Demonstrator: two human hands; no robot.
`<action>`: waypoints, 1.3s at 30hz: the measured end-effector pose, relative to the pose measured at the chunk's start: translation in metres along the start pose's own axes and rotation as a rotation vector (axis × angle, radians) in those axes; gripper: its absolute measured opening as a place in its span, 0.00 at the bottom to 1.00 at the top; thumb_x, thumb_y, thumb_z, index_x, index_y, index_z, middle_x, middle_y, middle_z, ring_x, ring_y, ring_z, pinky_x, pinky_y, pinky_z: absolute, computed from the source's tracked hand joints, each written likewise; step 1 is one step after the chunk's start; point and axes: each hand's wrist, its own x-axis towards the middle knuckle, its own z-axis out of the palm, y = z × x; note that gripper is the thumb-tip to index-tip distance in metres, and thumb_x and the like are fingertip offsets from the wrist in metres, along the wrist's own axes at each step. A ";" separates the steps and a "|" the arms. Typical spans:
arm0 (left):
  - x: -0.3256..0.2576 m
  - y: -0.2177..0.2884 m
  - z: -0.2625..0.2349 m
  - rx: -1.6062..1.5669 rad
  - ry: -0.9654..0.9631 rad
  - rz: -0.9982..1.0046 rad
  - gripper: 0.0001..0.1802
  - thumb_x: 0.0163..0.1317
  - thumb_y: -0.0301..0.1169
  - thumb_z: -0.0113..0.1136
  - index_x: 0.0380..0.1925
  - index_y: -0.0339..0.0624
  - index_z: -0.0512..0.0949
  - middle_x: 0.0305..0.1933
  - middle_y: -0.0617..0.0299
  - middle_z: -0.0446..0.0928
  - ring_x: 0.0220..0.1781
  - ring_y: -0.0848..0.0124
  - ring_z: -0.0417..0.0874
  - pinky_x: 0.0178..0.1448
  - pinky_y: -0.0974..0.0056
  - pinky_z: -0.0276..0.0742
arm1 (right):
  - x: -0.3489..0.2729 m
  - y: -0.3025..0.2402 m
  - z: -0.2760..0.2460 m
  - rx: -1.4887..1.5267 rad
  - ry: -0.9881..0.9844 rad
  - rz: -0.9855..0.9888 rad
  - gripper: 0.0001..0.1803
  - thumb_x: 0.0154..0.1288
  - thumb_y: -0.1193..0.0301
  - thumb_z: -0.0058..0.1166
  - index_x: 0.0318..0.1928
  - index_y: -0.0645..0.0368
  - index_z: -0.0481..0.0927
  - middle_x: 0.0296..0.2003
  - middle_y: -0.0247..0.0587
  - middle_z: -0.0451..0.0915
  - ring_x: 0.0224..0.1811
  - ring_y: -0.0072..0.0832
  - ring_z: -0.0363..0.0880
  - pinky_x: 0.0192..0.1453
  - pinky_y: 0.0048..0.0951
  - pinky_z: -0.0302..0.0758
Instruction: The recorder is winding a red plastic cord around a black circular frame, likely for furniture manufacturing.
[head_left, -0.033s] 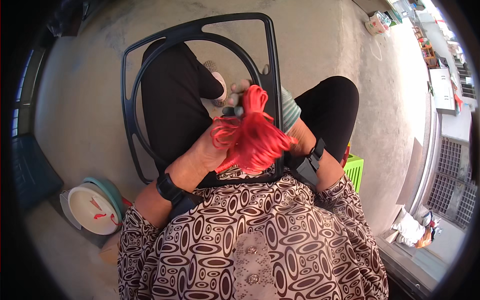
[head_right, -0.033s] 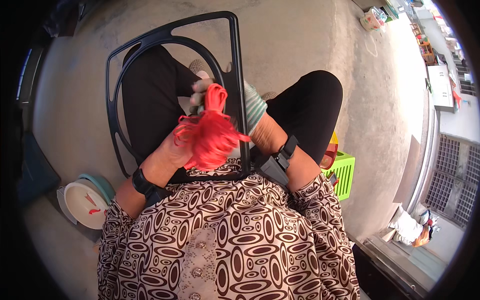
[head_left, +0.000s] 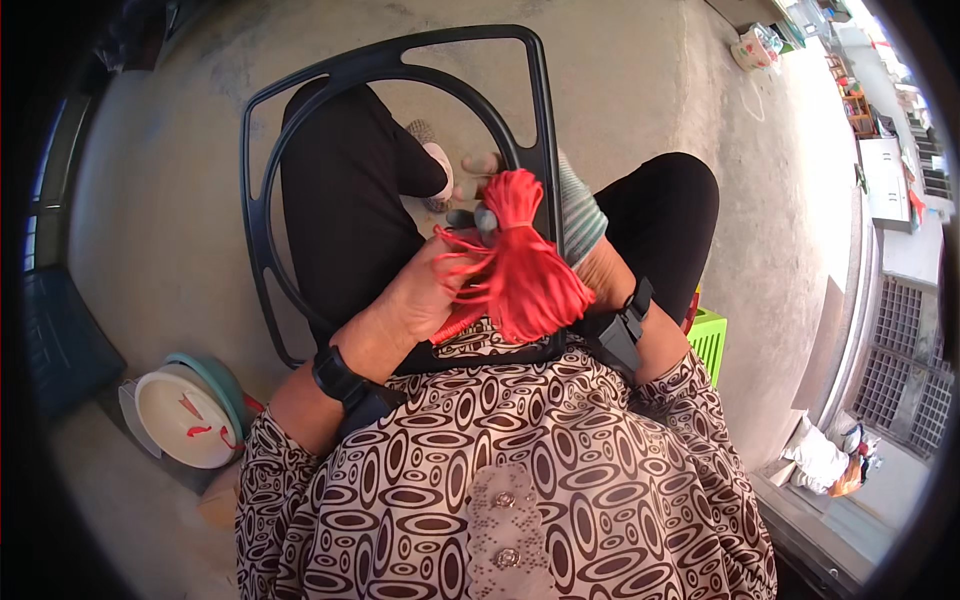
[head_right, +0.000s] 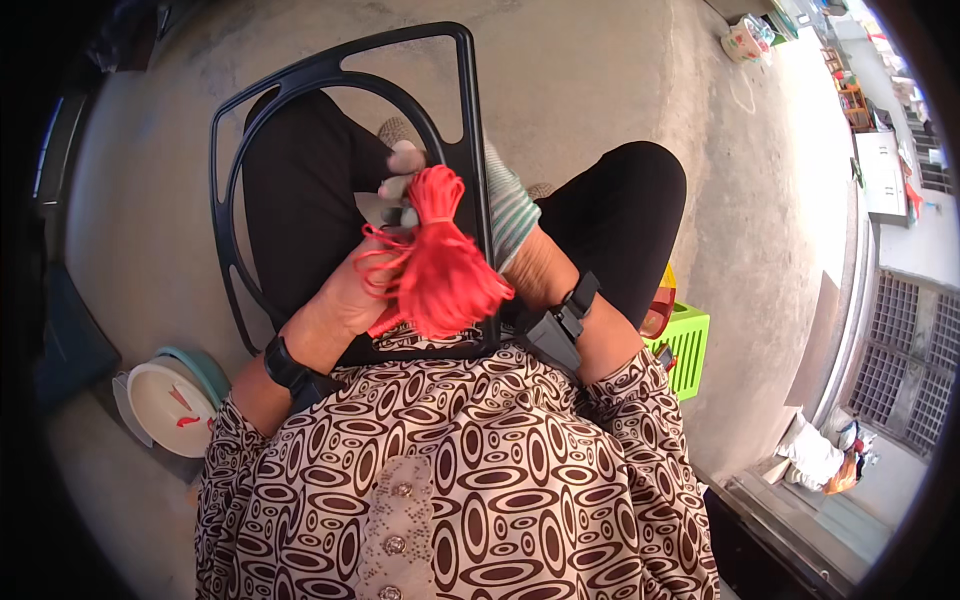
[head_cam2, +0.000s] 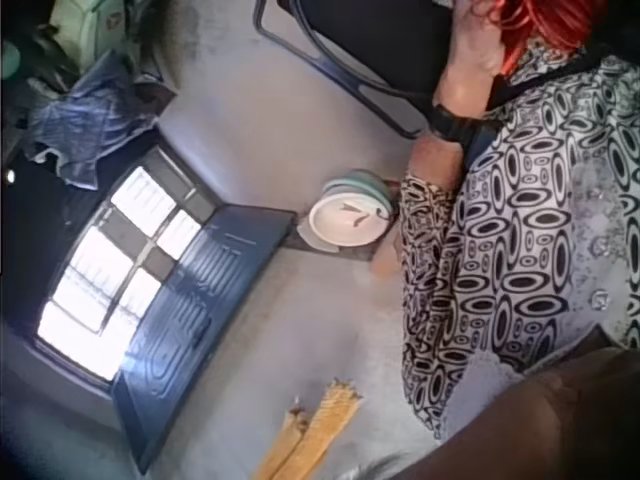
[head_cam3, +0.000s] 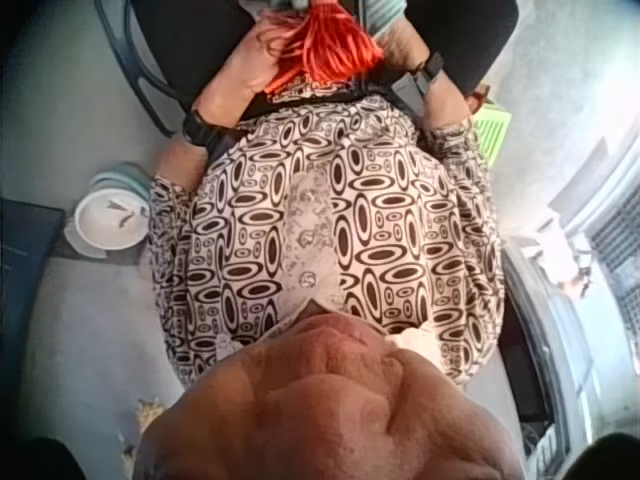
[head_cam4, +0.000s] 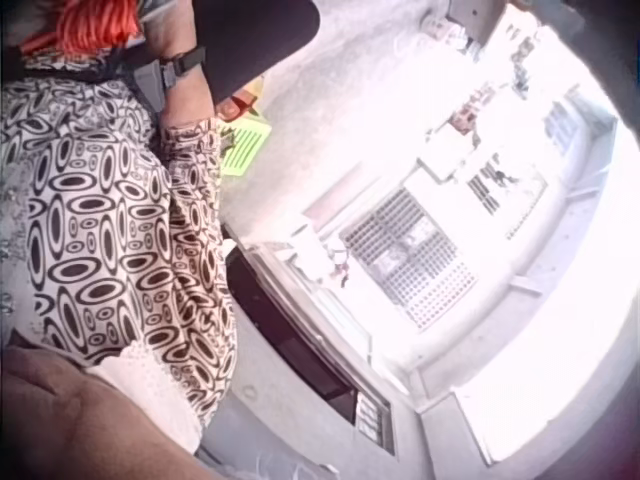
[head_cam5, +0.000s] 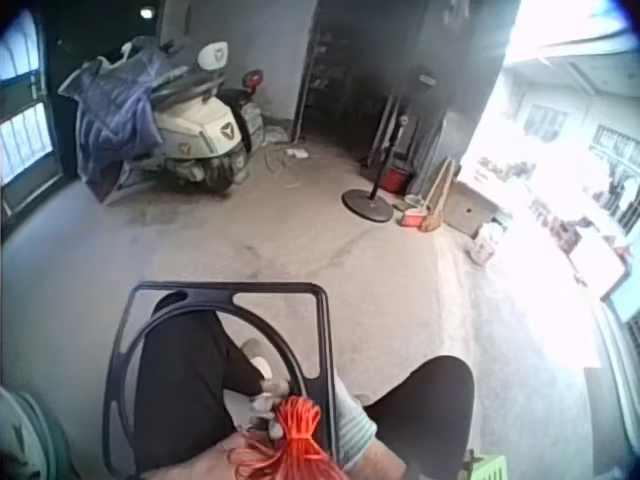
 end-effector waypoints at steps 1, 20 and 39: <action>0.002 -0.001 -0.003 0.076 0.025 0.017 0.09 0.67 0.26 0.56 0.45 0.35 0.76 0.45 0.58 0.80 0.45 0.72 0.83 0.52 0.67 0.79 | -0.002 -0.003 0.002 0.174 -0.147 0.047 0.38 0.69 0.44 0.46 0.63 0.66 0.66 0.53 0.46 0.77 0.47 0.34 0.80 0.56 0.39 0.79; -0.003 0.006 0.002 0.341 0.091 0.136 0.09 0.71 0.31 0.53 0.40 0.36 0.77 0.37 0.65 0.79 0.35 0.82 0.78 0.42 0.76 0.76 | -0.061 0.036 0.046 -0.408 0.586 0.016 0.19 0.60 0.71 0.64 0.51 0.64 0.77 0.38 0.35 0.83 0.35 0.23 0.81 0.45 0.24 0.79; -0.002 0.009 0.006 0.291 0.110 0.070 0.08 0.70 0.34 0.54 0.40 0.40 0.72 0.34 0.59 0.78 0.30 0.73 0.81 0.33 0.71 0.80 | -0.142 -0.026 -0.007 -0.238 0.505 -0.537 0.25 0.63 0.56 0.59 0.48 0.67 0.73 0.43 0.50 0.78 0.45 0.40 0.79 0.57 0.44 0.75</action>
